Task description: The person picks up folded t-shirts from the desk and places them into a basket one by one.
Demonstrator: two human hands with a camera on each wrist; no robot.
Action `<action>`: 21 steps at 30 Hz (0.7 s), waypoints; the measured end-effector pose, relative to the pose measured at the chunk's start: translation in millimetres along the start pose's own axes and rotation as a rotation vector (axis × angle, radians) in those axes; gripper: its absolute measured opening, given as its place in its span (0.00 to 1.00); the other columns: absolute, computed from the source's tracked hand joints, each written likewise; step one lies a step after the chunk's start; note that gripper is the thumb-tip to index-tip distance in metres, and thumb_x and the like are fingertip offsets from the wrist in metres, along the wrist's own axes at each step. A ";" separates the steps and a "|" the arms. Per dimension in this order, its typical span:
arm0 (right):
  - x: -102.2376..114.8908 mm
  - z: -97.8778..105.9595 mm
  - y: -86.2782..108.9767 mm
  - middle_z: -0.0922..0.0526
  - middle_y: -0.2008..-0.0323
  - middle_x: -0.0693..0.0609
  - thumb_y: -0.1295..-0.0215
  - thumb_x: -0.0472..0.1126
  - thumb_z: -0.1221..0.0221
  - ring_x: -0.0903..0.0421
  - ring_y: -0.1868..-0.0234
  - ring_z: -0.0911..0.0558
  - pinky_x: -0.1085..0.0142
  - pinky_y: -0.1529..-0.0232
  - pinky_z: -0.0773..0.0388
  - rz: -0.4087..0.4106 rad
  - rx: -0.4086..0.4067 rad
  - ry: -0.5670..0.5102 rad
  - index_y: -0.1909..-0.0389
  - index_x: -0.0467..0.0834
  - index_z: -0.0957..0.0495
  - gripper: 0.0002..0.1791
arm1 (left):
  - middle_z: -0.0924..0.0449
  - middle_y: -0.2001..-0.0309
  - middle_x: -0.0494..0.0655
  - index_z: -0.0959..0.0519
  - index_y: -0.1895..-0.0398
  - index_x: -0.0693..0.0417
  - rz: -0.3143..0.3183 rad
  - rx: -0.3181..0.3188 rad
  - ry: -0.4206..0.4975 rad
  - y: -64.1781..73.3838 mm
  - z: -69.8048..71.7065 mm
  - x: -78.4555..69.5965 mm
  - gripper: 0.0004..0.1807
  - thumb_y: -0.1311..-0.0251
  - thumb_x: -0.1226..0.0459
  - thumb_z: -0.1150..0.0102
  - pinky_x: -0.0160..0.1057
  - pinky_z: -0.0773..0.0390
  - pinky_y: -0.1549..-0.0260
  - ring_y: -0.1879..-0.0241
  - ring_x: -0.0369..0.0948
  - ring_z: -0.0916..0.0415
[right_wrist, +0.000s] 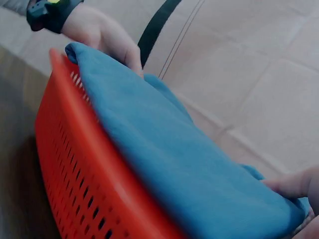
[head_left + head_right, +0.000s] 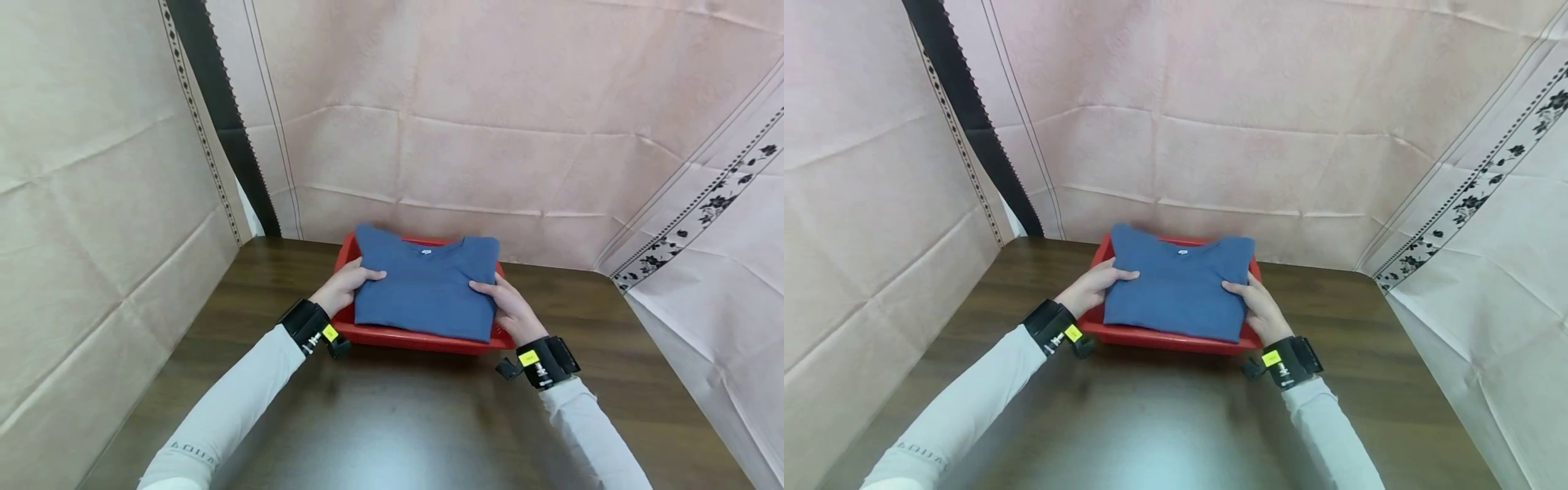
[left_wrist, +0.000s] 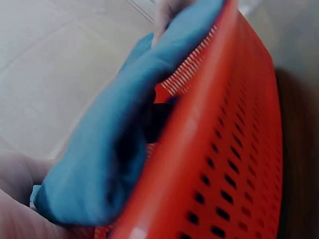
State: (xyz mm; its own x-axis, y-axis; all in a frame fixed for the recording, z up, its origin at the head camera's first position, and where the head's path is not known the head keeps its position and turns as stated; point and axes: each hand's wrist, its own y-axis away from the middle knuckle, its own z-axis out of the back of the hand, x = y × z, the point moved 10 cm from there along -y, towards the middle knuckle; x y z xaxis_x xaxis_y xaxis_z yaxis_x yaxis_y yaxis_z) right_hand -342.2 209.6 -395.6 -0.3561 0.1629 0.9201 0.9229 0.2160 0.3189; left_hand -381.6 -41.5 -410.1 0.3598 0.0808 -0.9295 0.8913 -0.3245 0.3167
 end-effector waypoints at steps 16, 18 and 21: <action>10.7 12.2 1.7 0.41 0.34 0.32 0.40 0.27 0.47 0.40 0.44 0.30 0.42 0.44 0.30 0.359 -0.217 0.835 0.27 0.49 0.57 0.44 | 0.54 0.28 0.60 0.63 0.27 0.57 -0.121 -0.157 -0.406 0.8 11.3 -5.4 0.42 0.38 0.68 0.50 0.55 0.47 0.34 0.32 0.51 0.53; 20.5 5.1 13.1 0.41 0.34 0.32 0.42 0.29 0.44 0.40 0.44 0.30 0.42 0.48 0.28 0.460 -0.259 1.054 0.29 0.47 0.49 0.41 | 0.50 0.29 0.60 0.60 0.27 0.57 -0.259 -0.230 -0.564 10.9 9.5 -24.1 0.42 0.41 0.68 0.48 0.55 0.43 0.35 0.33 0.51 0.50; 28.8 -14.3 23.7 0.39 0.35 0.33 0.44 0.35 0.40 0.39 0.42 0.31 0.40 0.50 0.27 0.604 -0.216 1.338 0.33 0.46 0.38 0.35 | 0.39 0.33 0.58 0.47 0.30 0.56 -0.472 -0.271 -0.917 25.0 -8.0 -49.8 0.38 0.43 0.67 0.43 0.55 0.37 0.38 0.36 0.50 0.43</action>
State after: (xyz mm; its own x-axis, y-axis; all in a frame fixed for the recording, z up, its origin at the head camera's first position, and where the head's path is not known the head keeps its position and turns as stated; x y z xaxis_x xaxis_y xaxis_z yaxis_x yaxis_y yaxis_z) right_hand -328.5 205.6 -358.3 0.3655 -0.8381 0.4049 0.9245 0.2764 -0.2624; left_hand -375.0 -46.1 -354.4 -0.2826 -0.6337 -0.7201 0.9585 -0.2160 -0.1861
